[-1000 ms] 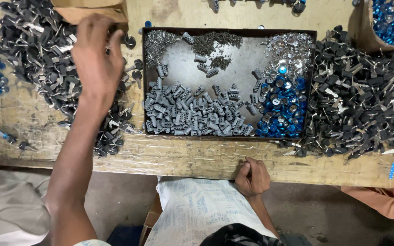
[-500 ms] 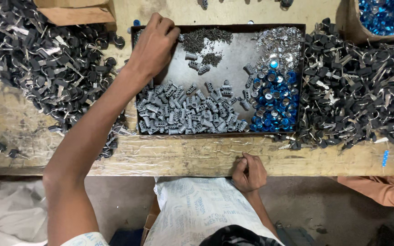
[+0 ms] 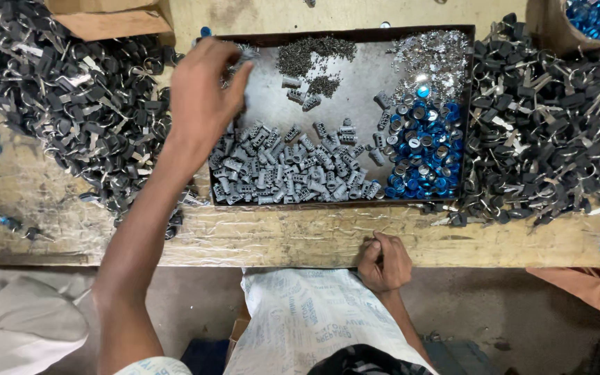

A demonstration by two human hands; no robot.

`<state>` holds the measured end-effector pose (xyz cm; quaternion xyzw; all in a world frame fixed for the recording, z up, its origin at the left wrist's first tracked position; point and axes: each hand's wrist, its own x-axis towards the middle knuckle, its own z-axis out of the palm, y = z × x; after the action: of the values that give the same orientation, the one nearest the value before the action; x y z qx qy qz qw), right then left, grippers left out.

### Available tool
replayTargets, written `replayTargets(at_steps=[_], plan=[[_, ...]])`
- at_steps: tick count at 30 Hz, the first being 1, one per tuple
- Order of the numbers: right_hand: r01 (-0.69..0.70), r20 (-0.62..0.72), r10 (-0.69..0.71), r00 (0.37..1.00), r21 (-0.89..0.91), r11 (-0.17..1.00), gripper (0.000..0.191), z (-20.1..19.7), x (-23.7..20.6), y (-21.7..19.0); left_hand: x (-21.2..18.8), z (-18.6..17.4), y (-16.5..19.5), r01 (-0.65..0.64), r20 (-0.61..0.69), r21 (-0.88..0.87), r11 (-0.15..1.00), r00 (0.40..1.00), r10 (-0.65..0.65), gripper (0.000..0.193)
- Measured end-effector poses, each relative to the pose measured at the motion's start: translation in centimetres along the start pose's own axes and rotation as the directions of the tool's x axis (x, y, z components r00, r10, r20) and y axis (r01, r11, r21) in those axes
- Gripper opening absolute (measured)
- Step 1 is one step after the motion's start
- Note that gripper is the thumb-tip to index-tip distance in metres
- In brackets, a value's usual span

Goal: The person assembles lock cylinders at a workbench, picking small metal components by hand and fitting them into lock bodies one at a time. They place finished assemblies into a tray, pour additional parts from a cardboard box into the tray, and continue fitting components into successive lock bodies.

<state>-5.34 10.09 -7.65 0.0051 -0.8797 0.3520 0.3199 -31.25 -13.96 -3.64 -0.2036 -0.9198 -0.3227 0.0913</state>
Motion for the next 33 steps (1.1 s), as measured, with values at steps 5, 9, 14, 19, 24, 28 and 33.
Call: replayTargets(at_steps=[5,9,14,19,24,28,33], plan=[[0.007,0.012,-0.007,1.000,-0.016,1.000,0.014,0.1,-0.1,0.1,-4.6,-1.5,-0.4,0.277,0.034,0.057,0.959,0.960,-0.279,0.017],[0.071,0.013,-0.071,0.997,0.011,0.997,0.011,0.2,0.2,0.1,-5.3,0.2,0.0,0.312,-0.015,0.150,0.938,0.949,-0.314,0.016],[0.045,-0.029,-0.044,0.999,0.011,0.999,0.010,0.1,0.4,-0.1,-3.5,2.3,0.6,0.272,0.020,0.337,0.901,0.955,-0.296,0.021],[-0.017,-0.037,0.017,0.999,-0.003,1.000,0.012,0.0,0.3,-0.1,-3.0,3.2,1.4,0.190,0.098,0.418,0.888,0.963,-0.252,0.022],[0.010,-0.032,-0.010,0.999,0.000,1.000,0.013,0.0,0.4,-0.1,-2.9,3.2,1.4,0.109,0.134,0.464,0.879,0.972,-0.192,0.015],[0.021,-0.025,-0.021,0.999,0.006,1.000,0.012,0.0,0.4,0.0,-2.6,3.1,1.3,0.048,0.151,0.500,0.865,0.978,-0.141,0.018],[-0.004,-0.038,0.004,0.999,0.001,1.000,0.012,0.0,0.2,0.1,-3.1,3.4,1.1,-0.053,0.202,0.472,0.880,0.978,-0.050,0.031]])
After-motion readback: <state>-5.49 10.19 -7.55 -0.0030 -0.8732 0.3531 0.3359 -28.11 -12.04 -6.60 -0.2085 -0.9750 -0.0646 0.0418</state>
